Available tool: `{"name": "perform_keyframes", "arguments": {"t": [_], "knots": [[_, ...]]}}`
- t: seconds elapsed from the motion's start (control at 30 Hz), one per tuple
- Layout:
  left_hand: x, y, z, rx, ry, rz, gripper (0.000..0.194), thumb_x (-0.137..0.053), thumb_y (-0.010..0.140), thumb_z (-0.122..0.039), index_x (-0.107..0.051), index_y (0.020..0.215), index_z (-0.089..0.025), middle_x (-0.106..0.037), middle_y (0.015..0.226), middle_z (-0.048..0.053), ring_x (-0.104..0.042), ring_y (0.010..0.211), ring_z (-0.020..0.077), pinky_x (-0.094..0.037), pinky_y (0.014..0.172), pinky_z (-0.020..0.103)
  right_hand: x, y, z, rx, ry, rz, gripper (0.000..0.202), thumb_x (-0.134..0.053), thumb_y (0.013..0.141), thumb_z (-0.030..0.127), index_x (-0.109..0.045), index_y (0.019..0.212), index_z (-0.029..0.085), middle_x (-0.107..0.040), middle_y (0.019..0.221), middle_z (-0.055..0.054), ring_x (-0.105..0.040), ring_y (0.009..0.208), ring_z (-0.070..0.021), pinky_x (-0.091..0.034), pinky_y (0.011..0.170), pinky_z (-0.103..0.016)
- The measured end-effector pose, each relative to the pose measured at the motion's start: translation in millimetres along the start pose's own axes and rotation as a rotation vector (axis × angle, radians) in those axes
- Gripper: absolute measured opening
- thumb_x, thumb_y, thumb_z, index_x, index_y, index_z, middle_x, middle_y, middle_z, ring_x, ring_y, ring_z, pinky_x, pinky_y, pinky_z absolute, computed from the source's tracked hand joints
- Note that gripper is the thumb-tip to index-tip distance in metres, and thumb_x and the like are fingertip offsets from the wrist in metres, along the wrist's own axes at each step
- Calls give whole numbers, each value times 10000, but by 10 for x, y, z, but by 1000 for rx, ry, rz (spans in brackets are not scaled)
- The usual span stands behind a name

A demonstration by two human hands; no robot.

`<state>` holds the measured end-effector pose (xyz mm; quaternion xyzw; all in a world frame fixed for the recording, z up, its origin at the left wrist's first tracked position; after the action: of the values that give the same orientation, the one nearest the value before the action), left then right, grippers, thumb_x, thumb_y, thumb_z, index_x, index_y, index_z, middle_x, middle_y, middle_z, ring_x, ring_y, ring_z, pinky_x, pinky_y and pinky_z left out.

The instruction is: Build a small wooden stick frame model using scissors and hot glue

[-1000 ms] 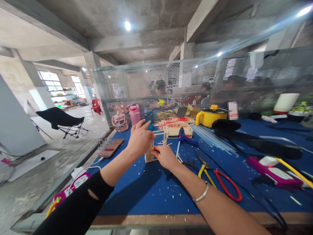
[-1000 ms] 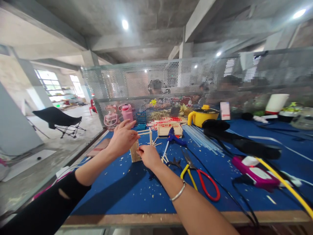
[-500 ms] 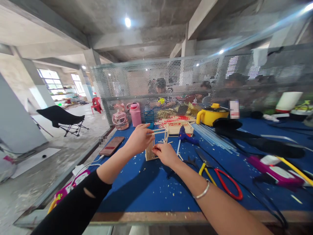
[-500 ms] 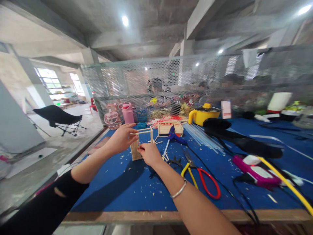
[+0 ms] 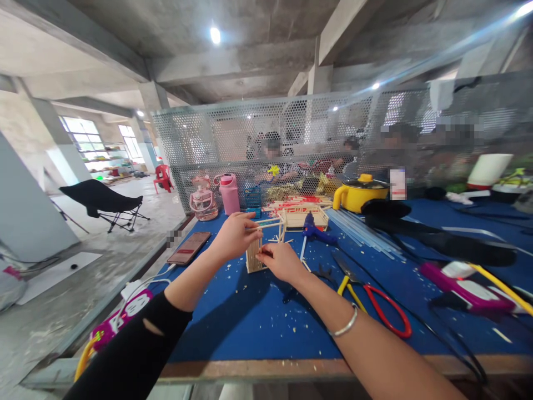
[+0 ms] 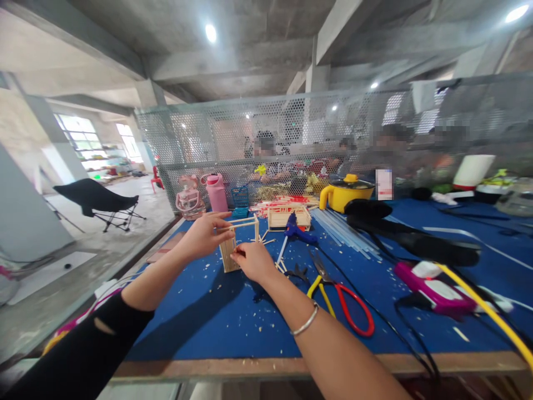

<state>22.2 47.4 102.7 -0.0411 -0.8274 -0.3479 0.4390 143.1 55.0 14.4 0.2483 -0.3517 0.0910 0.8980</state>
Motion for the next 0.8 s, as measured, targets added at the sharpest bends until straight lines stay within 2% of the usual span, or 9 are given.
{"name": "perform_keyframes", "arguments": {"t": [0.07, 0.13, 0.23, 0.3, 0.4, 0.5, 0.63, 0.73, 0.8], "knots": [[-18, -62, 57, -22, -39, -69, 243, -718, 702, -257, -730, 940, -207, -651, 1194, 118, -557, 1162, 287, -402, 1002, 478, 14, -6, 12, 4, 19, -26, 179, -555, 821, 275, -698, 774, 179, -693, 672, -24, -601, 612, -146, -390, 559, -236], [-54, -168, 141, -28, -141, -195, 395, -704, 726, -288, -661, 1112, -220, -607, 1256, 108, -531, 1189, 261, -401, 1013, 453, 30, -9, 32, 8, 47, -56, 210, -533, 837, 271, -692, 933, 172, -708, 723, -30, -621, 641, -149, -422, 589, -240], [-142, -363, 311, 52, -310, -430, 348, -569, 844, -311, -608, 1173, -203, -587, 1238, 114, -548, 1146, 223, -485, 906, 362, 57, -12, 78, 29, 85, -99, 311, -492, 872, 267, -621, 1140, 175, -729, 859, -48, -653, 732, -156, -461, 670, -255], [-219, -453, 372, 96, -372, -493, 346, -551, 856, -308, -596, 1180, -196, -540, 1260, 121, -580, 1066, 203, -528, 788, 299, 67, -13, 116, 55, 97, -111, 286, -467, 891, 263, -636, 1109, 192, -729, 936, -53, -659, 809, -165, -464, 724, -264], [-264, -507, 359, 118, -376, -511, 331, -587, 830, -293, -614, 1146, -199, -496, 1269, 116, -593, 994, 185, -531, 644, 232, 63, -20, 171, 98, 105, -98, 250, -444, 901, 235, -677, 991, 212, -729, 968, -35, -659, 864, -167, -455, 761, -258], [-243, -519, 315, 149, -379, -524, 228, -607, 814, -291, -658, 1010, -187, -517, 1214, 110, -599, 969, 190, -513, 569, 207, 70, -43, 227, 119, 110, -106, 247, -437, 904, 223, -672, 981, 213, -727, 973, -32, -659, 869, -166, -455, 754, -251], [-238, -541, 317, 182, -518, -588, 172, -603, 817, -309, -637, 909, -168, -524, 1211, 109, -598, 994, 191, -537, 721, 272, 119, -104, 317, 146, 83, -191, 261, -426, 921, 264, -651, 1042, 209, -718, 1014, -51, -657, 905, -184, -460, 776, -271], [-277, -544, 371, 249, -614, -536, 201, -597, 821, -335, -633, 926, -168, -551, 1201, 105, -617, 926, 172, -532, 741, 294, 150, -142, 358, 188, 41, -231, 308, -414, 926, 248, -594, 1176, 232, -689, 1127, -47, -653, 967, -188, -470, 823, -286], [-254, -552, 393, 281, -550, -500, 201, -629, 796, -339, -664, 906, -174, -580, 1163, 98, -601, 970, 195, -520, 735, 294, 160, -147, 357, 206, 17, -219, 340, -415, 926, 236, -565, 1231, 250, -669, 1181, -37, -649, 1000, -186, -477, 849, -295]]}}
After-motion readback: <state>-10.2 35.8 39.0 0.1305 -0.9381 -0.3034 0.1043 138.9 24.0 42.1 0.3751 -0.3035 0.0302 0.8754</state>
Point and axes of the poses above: each hand's wrist, its own y-axis towards the middle knuckle, its own x-axis out of the back of the hand, z = x × y, the point moved 5 cm from there along y, towards the middle knuckle
